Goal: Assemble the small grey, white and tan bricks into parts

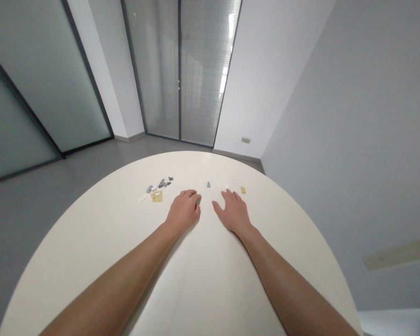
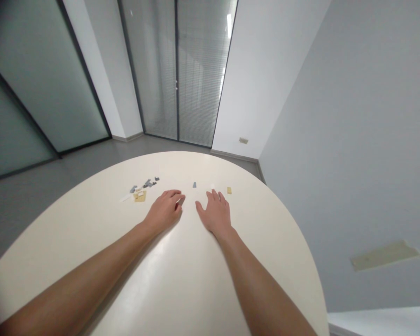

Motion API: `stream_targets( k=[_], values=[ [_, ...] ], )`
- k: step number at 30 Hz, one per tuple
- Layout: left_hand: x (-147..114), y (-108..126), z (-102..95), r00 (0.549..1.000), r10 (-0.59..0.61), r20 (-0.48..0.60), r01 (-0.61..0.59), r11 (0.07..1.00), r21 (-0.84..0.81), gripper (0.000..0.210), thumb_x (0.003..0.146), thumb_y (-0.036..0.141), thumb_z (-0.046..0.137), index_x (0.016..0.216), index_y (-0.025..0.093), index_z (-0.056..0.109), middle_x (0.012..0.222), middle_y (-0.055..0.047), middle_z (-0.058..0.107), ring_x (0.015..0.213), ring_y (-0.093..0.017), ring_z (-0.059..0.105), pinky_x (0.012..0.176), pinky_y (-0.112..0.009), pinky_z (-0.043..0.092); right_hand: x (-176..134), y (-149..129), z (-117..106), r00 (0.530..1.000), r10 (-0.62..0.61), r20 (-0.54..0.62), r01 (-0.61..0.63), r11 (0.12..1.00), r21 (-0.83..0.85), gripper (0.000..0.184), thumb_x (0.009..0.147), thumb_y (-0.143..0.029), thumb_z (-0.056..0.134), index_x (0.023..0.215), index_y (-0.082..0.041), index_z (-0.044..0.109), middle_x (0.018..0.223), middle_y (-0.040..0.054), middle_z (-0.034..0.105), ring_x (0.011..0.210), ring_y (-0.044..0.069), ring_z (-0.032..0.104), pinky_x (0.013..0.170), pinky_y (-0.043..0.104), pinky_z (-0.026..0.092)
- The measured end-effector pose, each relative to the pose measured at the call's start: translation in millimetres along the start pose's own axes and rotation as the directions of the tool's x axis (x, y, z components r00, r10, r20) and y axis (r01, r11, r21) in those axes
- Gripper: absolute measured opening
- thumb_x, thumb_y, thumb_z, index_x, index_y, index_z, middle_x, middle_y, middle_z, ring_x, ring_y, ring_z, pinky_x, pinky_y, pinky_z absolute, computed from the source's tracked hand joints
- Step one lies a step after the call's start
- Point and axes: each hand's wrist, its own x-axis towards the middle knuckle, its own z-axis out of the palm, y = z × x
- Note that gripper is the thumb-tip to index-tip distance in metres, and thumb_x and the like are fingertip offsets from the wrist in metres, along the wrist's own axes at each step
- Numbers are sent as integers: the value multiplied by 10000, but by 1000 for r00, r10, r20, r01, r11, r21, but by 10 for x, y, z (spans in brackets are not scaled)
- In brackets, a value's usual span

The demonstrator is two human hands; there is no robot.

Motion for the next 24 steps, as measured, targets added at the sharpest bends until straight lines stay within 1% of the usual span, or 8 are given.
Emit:
stream_targets(
  k=[2, 7, 12, 14, 17, 20, 22, 24],
  values=[
    [-3, 18, -15, 1000, -29, -10, 30, 999, 25, 301, 858, 136, 510, 1087, 190, 699, 1251, -101, 644, 1178, -267, 556, 1036, -401, 444, 0, -3, -5, 1000, 3, 7, -3, 1000, 3, 644, 966, -535, 442, 1447, -110, 488, 1567, 147, 397, 1454, 352, 318, 1160, 500, 281],
    [-17, 53, -47, 988, -140, -64, 147, 982, 122, 260, 874, 210, 504, 1041, 172, 699, 1233, -131, 638, 1153, -301, 558, 1007, -434, 439, 0, -17, -14, 999, 25, 21, -25, 1000, 14, 639, 965, -532, 449, 1457, -125, 478, 1576, 135, 385, 1464, 350, 301, 1168, 505, 265],
    [-31, 32, -53, 975, -203, -92, 217, 958, 189, 281, 889, 281, 484, 1035, 153, 687, 1193, -150, 642, 1138, -315, 556, 986, -450, 424, -4, -18, -22, 999, 33, 40, -34, 999, 17, 644, 967, -534, 442, 1469, -132, 460, 1587, 132, 366, 1472, 340, 285, 1177, 498, 241],
    [-36, 18, -52, 967, -227, -119, 249, 943, 220, 314, 891, 317, 485, 1061, 142, 683, 1225, -163, 632, 1155, -327, 546, 1015, -478, 395, -4, -13, -25, 999, 31, 44, -32, 999, 17, 648, 966, -533, 440, 1470, -127, 458, 1587, 132, 366, 1470, 340, 287, 1178, 493, 238],
    [-40, -1, -50, 955, -255, -149, 286, 923, 259, 371, 888, 367, 493, 1109, 130, 674, 1314, -186, 598, 1205, -353, 515, 1074, -551, 323, -5, -8, -28, 999, 27, 45, -29, 999, 22, 643, 965, -532, 445, 1465, -128, 462, 1586, 132, 367, 1468, 339, 292, 1177, 490, 240],
    [-36, -32, -46, 946, -280, -163, 316, 908, 276, 387, 895, 378, 482, 1128, 130, 668, 1363, -195, 575, 1245, -368, 489, 1104, -621, 253, -4, -9, -29, 999, 21, 44, -22, 999, 23, 642, 967, -533, 445, 1462, -124, 465, 1583, 141, 370, 1467, 340, 293, 1175, 492, 242],
    [-30, -64, -43, 938, -299, -177, 340, 897, 282, 378, 898, 369, 477, 1127, 134, 666, 1381, -195, 566, 1254, -370, 484, 1107, -644, 229, 0, -10, -25, 999, 19, 39, -20, 1000, 23, 643, 967, -533, 447, 1460, -120, 466, 1582, 144, 370, 1467, 343, 293, 1176, 495, 243],
    [-24, -100, -39, 932, -310, -190, 355, 889, 289, 372, 898, 366, 478, 1121, 133, 664, 1376, -198, 570, 1245, -369, 494, 1103, -642, 236, 4, -9, -20, 999, 22, 38, -22, 999, 25, 643, 966, -531, 453, 1461, -120, 466, 1583, 144, 369, 1467, 344, 292, 1176, 498, 244]
  ],
)
